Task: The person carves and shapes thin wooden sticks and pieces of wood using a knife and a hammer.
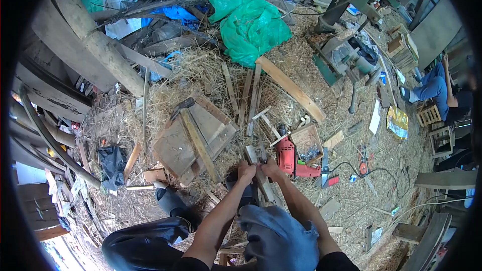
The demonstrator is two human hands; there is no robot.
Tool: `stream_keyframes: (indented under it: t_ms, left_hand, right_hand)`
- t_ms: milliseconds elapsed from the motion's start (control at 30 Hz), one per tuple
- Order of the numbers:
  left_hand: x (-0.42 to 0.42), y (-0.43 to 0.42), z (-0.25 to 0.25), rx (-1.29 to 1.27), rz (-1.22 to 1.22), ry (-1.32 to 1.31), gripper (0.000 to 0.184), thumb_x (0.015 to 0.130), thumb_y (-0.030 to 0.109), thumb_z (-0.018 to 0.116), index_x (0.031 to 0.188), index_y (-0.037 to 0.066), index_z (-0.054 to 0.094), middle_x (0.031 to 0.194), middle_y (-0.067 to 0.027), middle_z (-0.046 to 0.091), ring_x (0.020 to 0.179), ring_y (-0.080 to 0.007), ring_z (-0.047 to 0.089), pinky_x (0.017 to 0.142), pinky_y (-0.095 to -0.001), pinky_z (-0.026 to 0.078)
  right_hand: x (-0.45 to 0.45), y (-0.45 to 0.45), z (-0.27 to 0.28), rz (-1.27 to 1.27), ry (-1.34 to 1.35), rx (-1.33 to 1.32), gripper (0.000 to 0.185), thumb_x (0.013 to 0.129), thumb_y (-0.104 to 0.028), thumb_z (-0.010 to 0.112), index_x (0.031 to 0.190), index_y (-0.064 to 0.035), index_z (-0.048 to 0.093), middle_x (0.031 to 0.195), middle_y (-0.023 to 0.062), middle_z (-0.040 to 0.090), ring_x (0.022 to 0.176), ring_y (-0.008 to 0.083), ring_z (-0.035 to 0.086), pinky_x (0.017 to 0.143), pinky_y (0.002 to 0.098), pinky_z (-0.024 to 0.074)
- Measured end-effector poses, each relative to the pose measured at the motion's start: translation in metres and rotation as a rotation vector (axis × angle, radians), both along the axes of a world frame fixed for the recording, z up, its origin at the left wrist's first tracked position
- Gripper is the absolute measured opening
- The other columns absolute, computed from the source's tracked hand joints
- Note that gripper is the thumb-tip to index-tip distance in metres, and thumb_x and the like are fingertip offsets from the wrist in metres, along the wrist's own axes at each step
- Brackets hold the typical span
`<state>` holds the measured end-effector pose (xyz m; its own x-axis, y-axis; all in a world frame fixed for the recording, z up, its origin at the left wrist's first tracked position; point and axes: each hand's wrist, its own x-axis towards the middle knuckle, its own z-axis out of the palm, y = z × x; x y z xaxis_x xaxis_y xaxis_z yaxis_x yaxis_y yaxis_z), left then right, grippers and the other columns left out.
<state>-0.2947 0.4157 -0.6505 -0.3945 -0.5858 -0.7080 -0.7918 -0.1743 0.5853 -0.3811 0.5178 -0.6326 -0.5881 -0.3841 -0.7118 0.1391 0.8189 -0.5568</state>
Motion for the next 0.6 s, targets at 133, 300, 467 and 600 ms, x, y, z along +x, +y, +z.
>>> stream_keyframes:
  t_ms: [133,300,467,600]
  left_hand:
    - [0.004,-0.001,-0.039,0.159,-0.054,0.03,0.047,0.077,0.02,0.065,0.115,-0.002,0.051,0.108,-0.0223,0.062,0.101,-0.0321,0.062,0.083,-0.0391,0.049]
    - [-0.024,-0.028,0.096,0.243,0.091,0.296,0.012,0.083,0.013,0.064,0.09,0.003,0.06,0.079,-0.0045,0.061,0.065,-0.0126,0.055,0.061,-0.0301,0.046]
    - [-0.048,-0.03,0.09,0.304,0.233,0.761,0.025,0.085,0.011,0.064,0.104,0.002,0.051,0.096,-0.0051,0.06,0.082,-0.0128,0.055,0.073,-0.0298,0.046]
    - [-0.062,-0.029,0.146,0.105,0.142,0.768,0.033,0.08,0.011,0.072,0.102,0.003,0.047,0.095,-0.0047,0.056,0.084,-0.0124,0.053,0.075,-0.0279,0.044]
  right_hand:
    - [0.008,-0.005,-0.001,-0.164,-0.003,-0.222,0.038,0.083,-0.018,0.064,0.116,-0.002,0.052,0.098,0.0151,0.06,0.091,0.026,0.056,0.08,0.0363,0.045]
    - [-0.023,-0.012,0.076,-0.161,-0.026,-0.507,0.026,0.09,-0.012,0.06,0.112,0.0026,0.06,0.098,0.0077,0.065,0.083,0.015,0.059,0.075,0.0301,0.0483]
    - [-0.059,-0.015,0.124,-0.124,-0.039,-0.562,0.028,0.092,-0.01,0.057,0.117,0.0021,0.057,0.099,0.0072,0.065,0.09,0.0149,0.059,0.081,0.0313,0.0482]
    - [-0.072,-0.02,0.14,0.005,0.228,-0.607,0.023,0.092,-0.012,0.057,0.111,-0.0001,0.058,0.093,0.0064,0.063,0.082,0.0129,0.056,0.075,0.0311,0.0477]
